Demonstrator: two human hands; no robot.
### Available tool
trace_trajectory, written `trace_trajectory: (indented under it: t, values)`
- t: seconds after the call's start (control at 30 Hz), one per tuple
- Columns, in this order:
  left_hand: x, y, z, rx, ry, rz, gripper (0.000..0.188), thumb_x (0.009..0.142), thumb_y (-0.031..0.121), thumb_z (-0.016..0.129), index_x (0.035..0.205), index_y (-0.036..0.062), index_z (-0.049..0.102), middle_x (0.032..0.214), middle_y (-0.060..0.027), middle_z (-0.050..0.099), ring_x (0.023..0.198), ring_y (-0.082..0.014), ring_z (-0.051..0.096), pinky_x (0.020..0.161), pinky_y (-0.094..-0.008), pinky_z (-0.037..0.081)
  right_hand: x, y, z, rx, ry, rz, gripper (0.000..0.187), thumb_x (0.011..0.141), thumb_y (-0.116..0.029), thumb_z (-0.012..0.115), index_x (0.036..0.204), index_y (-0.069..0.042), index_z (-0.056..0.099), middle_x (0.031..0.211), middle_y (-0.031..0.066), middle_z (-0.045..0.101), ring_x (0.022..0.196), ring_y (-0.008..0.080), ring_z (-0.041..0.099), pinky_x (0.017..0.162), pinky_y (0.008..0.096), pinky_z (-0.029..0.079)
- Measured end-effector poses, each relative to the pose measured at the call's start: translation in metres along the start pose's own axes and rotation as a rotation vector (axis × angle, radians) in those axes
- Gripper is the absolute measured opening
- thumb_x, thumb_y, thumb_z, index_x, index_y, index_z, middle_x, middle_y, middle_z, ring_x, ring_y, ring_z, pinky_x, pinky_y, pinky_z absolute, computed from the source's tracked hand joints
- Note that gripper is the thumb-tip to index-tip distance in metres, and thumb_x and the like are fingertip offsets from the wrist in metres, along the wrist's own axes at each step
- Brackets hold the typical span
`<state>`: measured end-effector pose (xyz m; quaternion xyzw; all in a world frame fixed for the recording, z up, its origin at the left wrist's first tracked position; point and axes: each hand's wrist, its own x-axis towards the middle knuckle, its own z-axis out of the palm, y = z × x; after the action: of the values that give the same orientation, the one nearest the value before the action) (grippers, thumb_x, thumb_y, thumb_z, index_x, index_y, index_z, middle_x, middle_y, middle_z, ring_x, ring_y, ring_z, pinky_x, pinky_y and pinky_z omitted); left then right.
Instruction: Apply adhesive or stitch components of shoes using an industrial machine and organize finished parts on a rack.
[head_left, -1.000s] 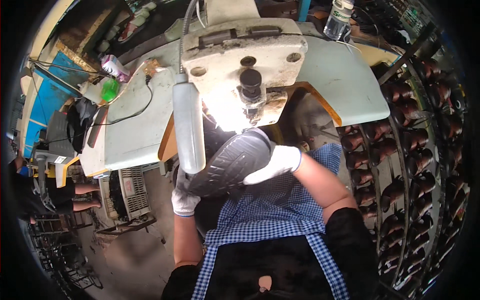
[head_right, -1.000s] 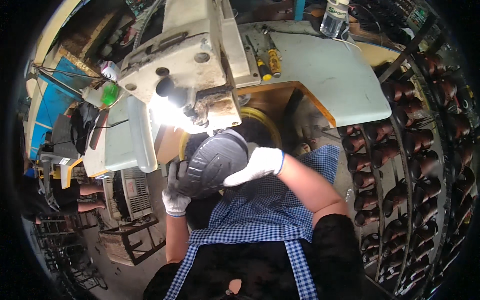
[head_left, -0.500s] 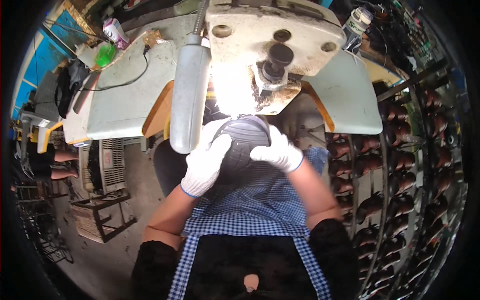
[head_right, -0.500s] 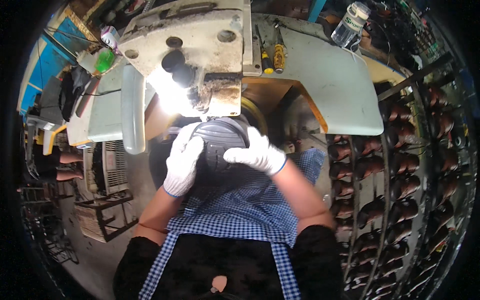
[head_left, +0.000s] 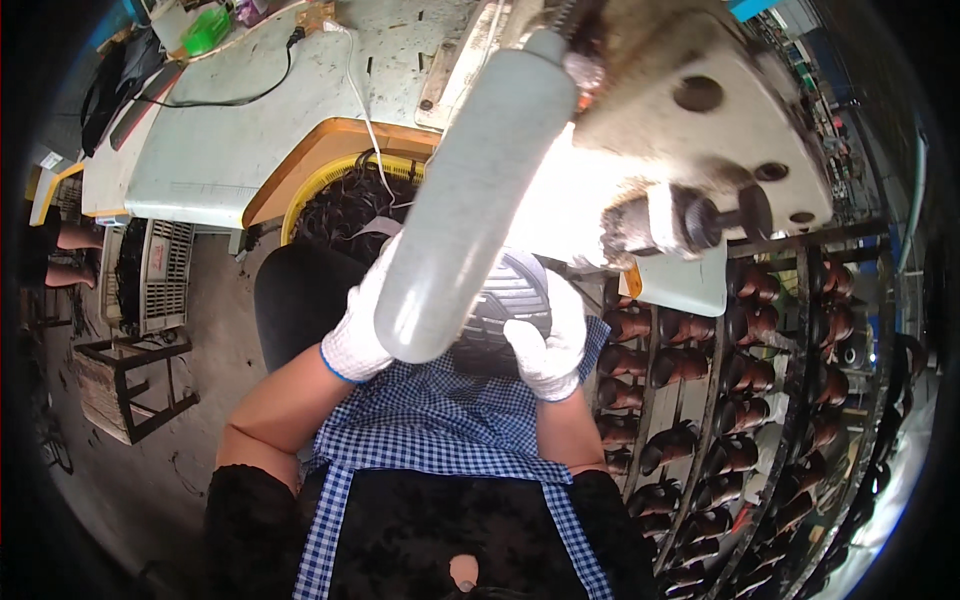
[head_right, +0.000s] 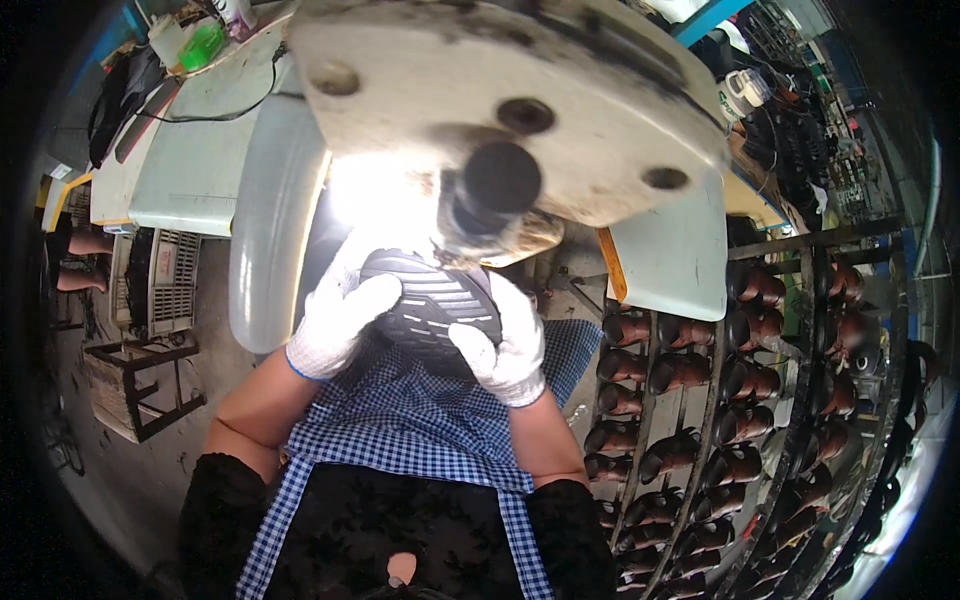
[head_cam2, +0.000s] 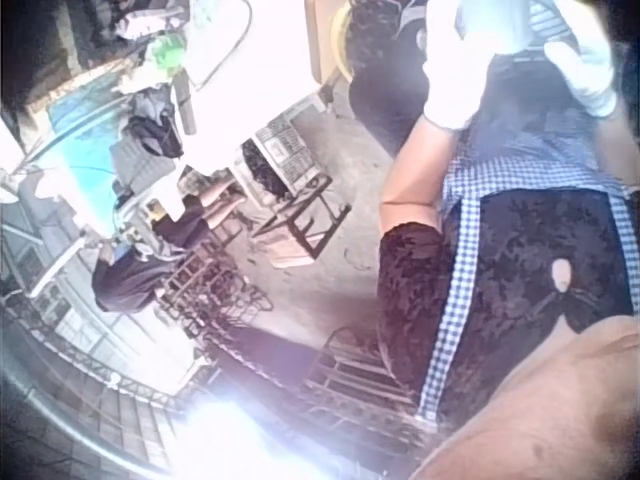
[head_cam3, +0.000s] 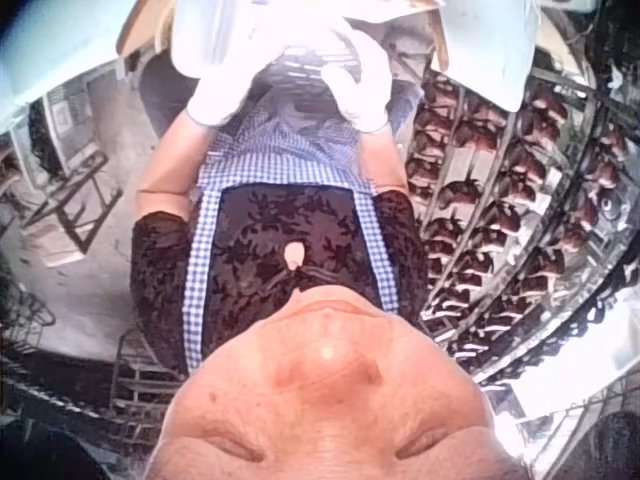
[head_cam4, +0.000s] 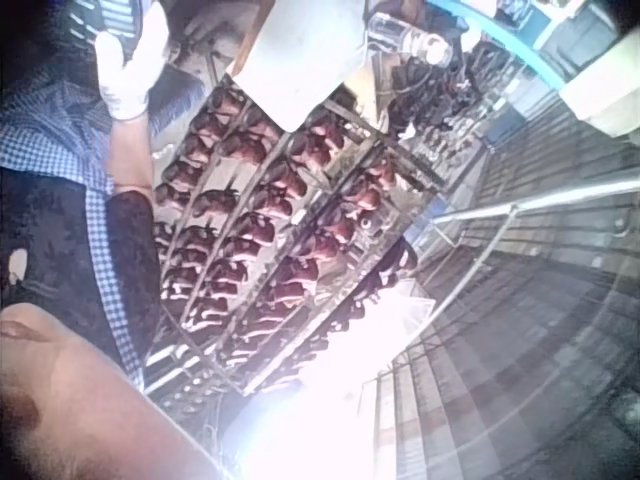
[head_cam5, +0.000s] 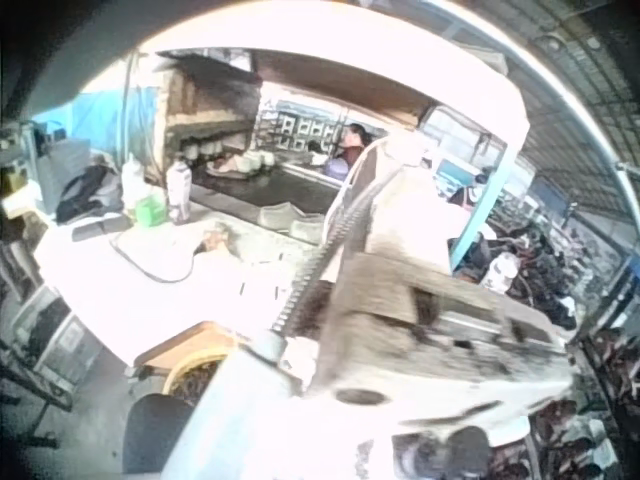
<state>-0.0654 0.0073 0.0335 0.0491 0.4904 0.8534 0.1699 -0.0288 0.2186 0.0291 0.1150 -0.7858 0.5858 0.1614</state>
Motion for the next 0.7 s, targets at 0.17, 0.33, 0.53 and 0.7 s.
trace_trajectory:
  t: [0.17,0.33,0.53,0.7]
  values:
    - [0.009,0.067,0.012,0.682,-0.037,-0.108,0.05,0.089,0.015,0.065,0.134,0.0037,0.046,0.125,-0.0108,0.058,0.114,-0.0165,0.057,0.097,-0.0325,0.047,0.04,-0.013,-0.031,-0.233,-0.375,-0.06,0.06,0.078,-0.01,0.072,0.131,0.004,0.048,0.124,0.0189,0.059,0.113,0.0268,0.059,0.094,0.0378,0.05]
    - [0.015,0.075,0.002,0.53,-0.211,-0.031,0.029,0.086,0.007,0.066,0.114,0.0028,0.06,0.106,-0.007,0.065,0.102,-0.0132,0.061,0.093,-0.0293,0.048,0.07,-0.015,-0.031,0.696,-0.377,0.96,0.059,0.082,-0.011,0.072,0.134,-0.001,0.047,0.131,0.0135,0.056,0.115,0.0241,0.058,0.092,0.0392,0.052]
    - [0.002,0.074,0.017,0.433,0.0,0.005,0.038,0.082,0.004,0.071,0.119,-0.0004,0.059,0.109,-0.0065,0.065,0.099,-0.01,0.06,0.089,-0.0264,0.048,0.085,-0.021,-0.059,-0.182,-0.708,-0.007,0.061,0.089,-0.04,0.061,0.136,-0.003,0.049,0.134,0.0169,0.053,0.119,0.0287,0.056,0.103,0.0437,0.044]
    - [-0.005,0.035,0.003,-0.152,0.075,0.028,0.033,0.096,0.011,0.052,0.126,-0.0002,0.054,0.113,-0.0077,0.064,0.1,-0.0142,0.062,0.088,-0.0277,0.051,0.057,-0.005,-0.058,0.741,-0.585,0.127,0.058,0.085,-0.035,0.066,0.135,-0.009,0.053,0.138,0.0176,0.051,0.128,0.0321,0.049,0.11,0.0448,0.035]
